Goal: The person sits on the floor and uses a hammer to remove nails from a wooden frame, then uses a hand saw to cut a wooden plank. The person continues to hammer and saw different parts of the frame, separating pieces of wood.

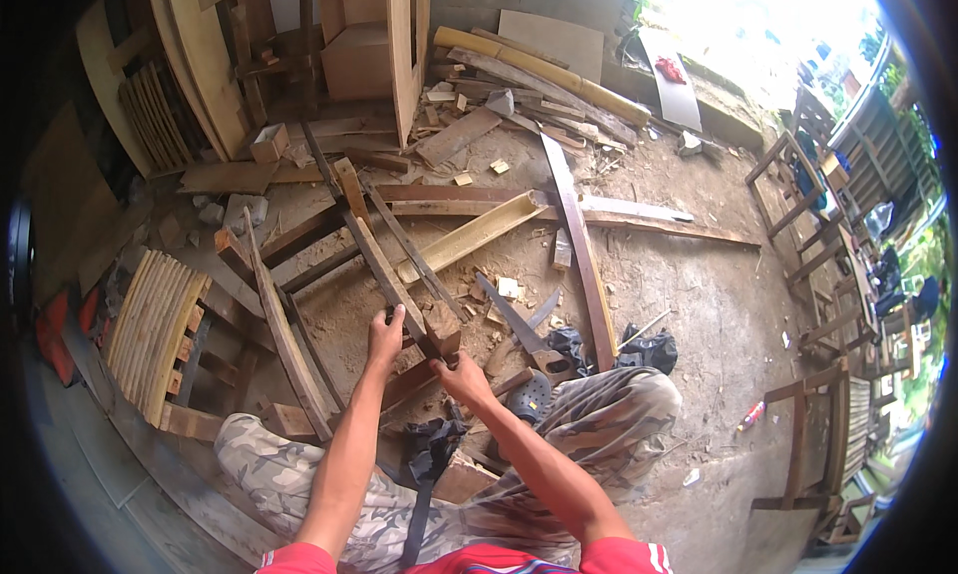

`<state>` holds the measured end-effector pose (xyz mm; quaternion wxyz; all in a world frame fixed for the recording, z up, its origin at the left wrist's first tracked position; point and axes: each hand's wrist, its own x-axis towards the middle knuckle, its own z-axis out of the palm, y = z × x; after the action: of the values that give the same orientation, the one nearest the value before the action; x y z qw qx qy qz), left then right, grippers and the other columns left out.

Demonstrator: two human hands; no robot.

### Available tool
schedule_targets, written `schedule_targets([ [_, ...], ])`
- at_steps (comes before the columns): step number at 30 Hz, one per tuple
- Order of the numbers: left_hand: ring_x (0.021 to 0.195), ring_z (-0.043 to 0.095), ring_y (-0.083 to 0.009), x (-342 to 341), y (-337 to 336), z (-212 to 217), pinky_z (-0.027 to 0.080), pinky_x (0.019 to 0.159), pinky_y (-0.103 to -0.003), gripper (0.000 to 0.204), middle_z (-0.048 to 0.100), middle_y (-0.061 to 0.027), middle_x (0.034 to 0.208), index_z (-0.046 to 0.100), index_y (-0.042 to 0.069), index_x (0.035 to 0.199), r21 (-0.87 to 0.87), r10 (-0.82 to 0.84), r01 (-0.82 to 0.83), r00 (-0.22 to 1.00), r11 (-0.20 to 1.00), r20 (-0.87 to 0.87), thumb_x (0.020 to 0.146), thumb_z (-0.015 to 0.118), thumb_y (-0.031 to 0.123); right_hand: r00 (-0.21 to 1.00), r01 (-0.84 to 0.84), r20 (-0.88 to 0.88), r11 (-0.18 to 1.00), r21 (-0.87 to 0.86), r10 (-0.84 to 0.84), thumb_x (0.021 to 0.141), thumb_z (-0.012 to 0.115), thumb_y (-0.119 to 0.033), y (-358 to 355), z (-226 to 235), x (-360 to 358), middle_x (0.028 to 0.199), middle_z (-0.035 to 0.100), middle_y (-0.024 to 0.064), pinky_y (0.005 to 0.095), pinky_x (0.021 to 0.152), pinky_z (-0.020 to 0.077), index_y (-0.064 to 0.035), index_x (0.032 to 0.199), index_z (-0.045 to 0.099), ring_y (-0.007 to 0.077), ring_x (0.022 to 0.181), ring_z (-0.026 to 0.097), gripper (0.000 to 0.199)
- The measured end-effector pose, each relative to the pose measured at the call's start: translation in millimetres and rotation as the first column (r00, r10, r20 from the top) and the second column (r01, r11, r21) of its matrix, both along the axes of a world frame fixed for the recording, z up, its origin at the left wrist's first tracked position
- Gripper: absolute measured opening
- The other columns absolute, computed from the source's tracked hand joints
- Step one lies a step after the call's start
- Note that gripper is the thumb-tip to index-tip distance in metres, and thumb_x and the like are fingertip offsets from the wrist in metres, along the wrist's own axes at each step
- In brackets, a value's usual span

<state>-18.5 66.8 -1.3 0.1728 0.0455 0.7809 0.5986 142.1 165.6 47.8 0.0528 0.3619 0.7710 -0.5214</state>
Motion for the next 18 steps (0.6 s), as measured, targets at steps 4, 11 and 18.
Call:
schedule_targets([
  [4, 0.073, 0.065, -0.0261, 0.4, -2.2, -1.4, 0.051, 0.068, -0.039, 0.045, 0.068, -0.0152, 0.084, 0.062, -0.005, 0.102, 0.043, 0.052, -0.053, 0.998, 0.998, 0.026, 0.096, 0.062, 0.040, 0.999, 0.023, -0.041, 0.999, 0.026, -0.022, 0.088, 0.068, -0.045, -7.1, 8.9, -1.3, 0.110, 0.068, 0.0251, 0.0427, 0.094, 0.0477, 0.0006, 0.117, 0.063, 0.0368, 0.109, 0.064, 0.054],
  [11, 0.077, 0.066, -0.0211, 2.3, -10.5, 0.6, 0.052, 0.070, -0.037, 0.044, 0.070, -0.0136, 0.088, 0.064, -0.005, 0.104, 0.124, 0.006, -0.014, 0.998, 0.992, 0.059, 0.095, 0.064, 0.038, 0.992, 0.126, 0.040, 0.972, -0.197, -0.121, 0.086, 0.070, -0.048, -10.2, 18.4, -5.1, 0.089, 0.072, 0.0200, 0.0392, 0.079, 0.0524, 0.0020, 0.110, 0.068, 0.0278, 0.082, 0.071, 0.056],
  [18, 0.075, 0.059, -0.0116, 27.6, -2.0, 26.2, 0.049, 0.069, -0.030, 0.029, 0.067, -0.0032, 0.086, 0.068, 0.000, 0.103, 0.145, 0.000, -0.020, 0.990, 0.989, 0.140, 0.094, 0.065, 0.028, 0.985, 0.171, -0.011, 0.982, -0.085, -0.172, 0.084, 0.072, -0.050, -3.9, -18.7, 7.2, 0.086, 0.072, 0.0174, 0.0376, 0.077, 0.0522, 0.0028, 0.102, 0.070, 0.0263, 0.078, 0.070, 0.056],
])
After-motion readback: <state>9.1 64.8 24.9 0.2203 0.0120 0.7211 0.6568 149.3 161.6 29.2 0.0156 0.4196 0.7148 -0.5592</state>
